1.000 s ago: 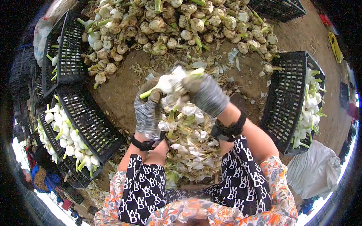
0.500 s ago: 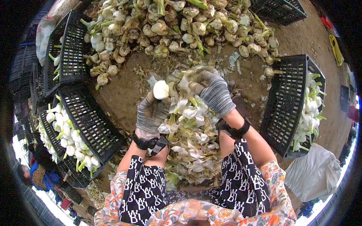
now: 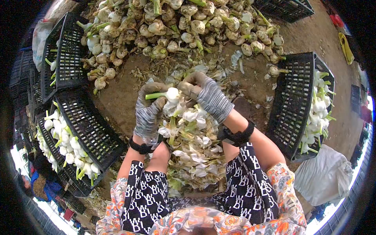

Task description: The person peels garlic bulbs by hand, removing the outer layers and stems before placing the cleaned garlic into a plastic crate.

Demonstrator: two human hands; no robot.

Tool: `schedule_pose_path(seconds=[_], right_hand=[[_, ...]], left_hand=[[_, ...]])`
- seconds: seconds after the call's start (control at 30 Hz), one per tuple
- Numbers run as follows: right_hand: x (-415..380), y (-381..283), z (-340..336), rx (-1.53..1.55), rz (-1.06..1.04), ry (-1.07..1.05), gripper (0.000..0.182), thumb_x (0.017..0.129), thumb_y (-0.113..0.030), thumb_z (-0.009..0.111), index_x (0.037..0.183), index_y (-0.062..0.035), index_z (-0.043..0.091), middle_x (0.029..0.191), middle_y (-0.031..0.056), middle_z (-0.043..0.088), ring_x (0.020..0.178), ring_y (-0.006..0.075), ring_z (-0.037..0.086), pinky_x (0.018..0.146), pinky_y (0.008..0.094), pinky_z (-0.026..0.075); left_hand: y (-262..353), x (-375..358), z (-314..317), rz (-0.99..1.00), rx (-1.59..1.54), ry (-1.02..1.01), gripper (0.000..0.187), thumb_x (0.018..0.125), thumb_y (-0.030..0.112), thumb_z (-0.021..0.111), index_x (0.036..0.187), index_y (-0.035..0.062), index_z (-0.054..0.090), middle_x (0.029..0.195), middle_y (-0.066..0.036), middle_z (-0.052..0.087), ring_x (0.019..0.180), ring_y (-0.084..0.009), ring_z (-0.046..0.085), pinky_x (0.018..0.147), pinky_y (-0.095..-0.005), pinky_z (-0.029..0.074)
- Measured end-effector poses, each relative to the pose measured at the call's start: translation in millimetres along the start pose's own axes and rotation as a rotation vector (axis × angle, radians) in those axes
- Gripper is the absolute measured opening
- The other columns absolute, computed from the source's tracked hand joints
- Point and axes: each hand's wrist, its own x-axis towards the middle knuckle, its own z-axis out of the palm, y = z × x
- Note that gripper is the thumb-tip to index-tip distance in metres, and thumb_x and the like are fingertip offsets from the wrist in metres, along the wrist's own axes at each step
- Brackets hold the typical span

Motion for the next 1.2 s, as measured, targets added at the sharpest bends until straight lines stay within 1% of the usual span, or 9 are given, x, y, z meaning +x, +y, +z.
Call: schedule_pose_path(seconds=[0.43, 0.53, 0.63, 0.67, 0.8, 0.93, 1.03, 1.07, 1.2], right_hand=[[-5.5, -6.3, -12.9, 0.162, 0.202, -0.148, 0.023, 0.081, -0.01, 0.06, 0.1, 0.0003, 0.053, 0.087, 0.0054, 0.058, 0.077, 0.0122, 0.058, 0.067, 0.0264, 0.052], [-1.0, 7.9, -3.7, -0.4, -0.169, -0.112, 0.021, 0.078, -0.01, 0.06, 0.096, -0.0006, 0.054, 0.083, 0.0052, 0.057, 0.071, 0.0117, 0.055, 0.065, 0.0262, 0.048], [-2.8, 7.5, -1.4, -0.29, -0.195, -0.087, 0.02, 0.075, -0.009, 0.061, 0.092, -0.0014, 0.054, 0.077, 0.0059, 0.056, 0.069, 0.0121, 0.053, 0.064, 0.0279, 0.045], [7.1, 31.8, -16.7, -0.297, -0.137, -0.023, 0.024, 0.078, -0.017, 0.06, 0.096, -0.0017, 0.055, 0.08, 0.008, 0.058, 0.075, 0.0134, 0.054, 0.068, 0.0275, 0.045], [-0.7, 49.5, -28.3, -1.079, -0.129, -0.285, 0.043, 0.084, -0.033, 0.055, 0.113, -0.0013, 0.052, 0.094, 0.0102, 0.06, 0.089, 0.0161, 0.057, 0.074, 0.0281, 0.047], [-21.9, -0.7, -10.9, 0.153, 0.208, -0.293, 0.057, 0.086, -0.041, 0.053, 0.125, -0.0004, 0.041, 0.104, 0.0086, 0.057, 0.097, 0.0183, 0.056, 0.074, 0.0302, 0.051], [-29.9, -8.1, -25.7, 0.275, 0.316, -0.309, 0.053, 0.086, -0.035, 0.054, 0.121, 0.0036, 0.042, 0.104, 0.0138, 0.057, 0.09, 0.0215, 0.059, 0.072, 0.03, 0.053], [-35.9, 4.6, -45.4, 0.392, 0.261, -0.19, 0.052, 0.086, -0.034, 0.054, 0.121, 0.003, 0.042, 0.104, 0.0144, 0.057, 0.088, 0.0216, 0.06, 0.072, 0.03, 0.052], [-79.2, 7.6, -135.1, 1.053, -0.085, 0.112, 0.053, 0.084, -0.03, 0.056, 0.125, -0.001, 0.039, 0.11, 0.0139, 0.055, 0.086, 0.0189, 0.059, 0.072, 0.0278, 0.05]], left_hand=[[-5.2, -5.3, 0.9, 0.022, 0.059, -0.008, 0.025, 0.078, -0.001, 0.061, 0.1, 0.0056, 0.053, 0.1, -0.007, 0.058, 0.095, -0.0166, 0.055, 0.087, -0.031, 0.044], [-4.0, -7.9, 4.2, 0.058, 0.141, 0.004, 0.025, 0.078, 0.001, 0.062, 0.101, 0.0063, 0.053, 0.099, -0.007, 0.058, 0.095, -0.0166, 0.055, 0.087, -0.0306, 0.044], [-6.7, -1.1, -2.0, 0.147, 0.099, -0.063, 0.029, 0.078, 0.001, 0.063, 0.103, 0.0075, 0.052, 0.098, -0.006, 0.058, 0.095, -0.0178, 0.056, 0.085, -0.0303, 0.045], [2.9, -7.4, 2.0, -0.147, -0.44, 0.037, 0.031, 0.077, 0.002, 0.064, 0.104, 0.0088, 0.051, 0.096, -0.006, 0.057, 0.094, -0.019, 0.056, 0.083, -0.0305, 0.047], [-1.3, -4.7, -4.4, -0.257, -0.579, 0.101, 0.027, 0.078, 0.01, 0.063, 0.102, 0.0083, 0.052, 0.095, -0.005, 0.057, 0.093, -0.02, 0.058, 0.081, -0.0344, 0.051], [-9.4, 2.7, 1.6, -0.151, -0.108, -0.071, 0.031, 0.075, 0.012, 0.066, 0.102, 0.0083, 0.052, 0.094, -0.005, 0.058, 0.091, -0.0182, 0.057, 0.084, -0.0316, 0.048], [-4.0, -8.7, 27.7, -0.129, -0.137, -0.142, 0.046, 0.076, 0.013, 0.067, 0.117, 0.0075, 0.048, 0.107, -0.007, 0.056, 0.1, -0.0186, 0.054, 0.087, -0.0303, 0.045], [1.7, -7.8, 22.6, 0.052, 0.109, -0.17, 0.052, 0.075, 0.009, 0.068, 0.123, 0.0066, 0.045, 0.113, -0.007, 0.054, 0.101, -0.0174, 0.053, 0.088, -0.0302, 0.044], [-23.5, 8.4, -33.3, 0.04, 0.217, 0.137, 0.042, 0.076, 0.003, 0.065, 0.115, 0.0062, 0.05, 0.109, -0.006, 0.055, 0.096, -0.0143, 0.053, 0.087, -0.0293, 0.044]])
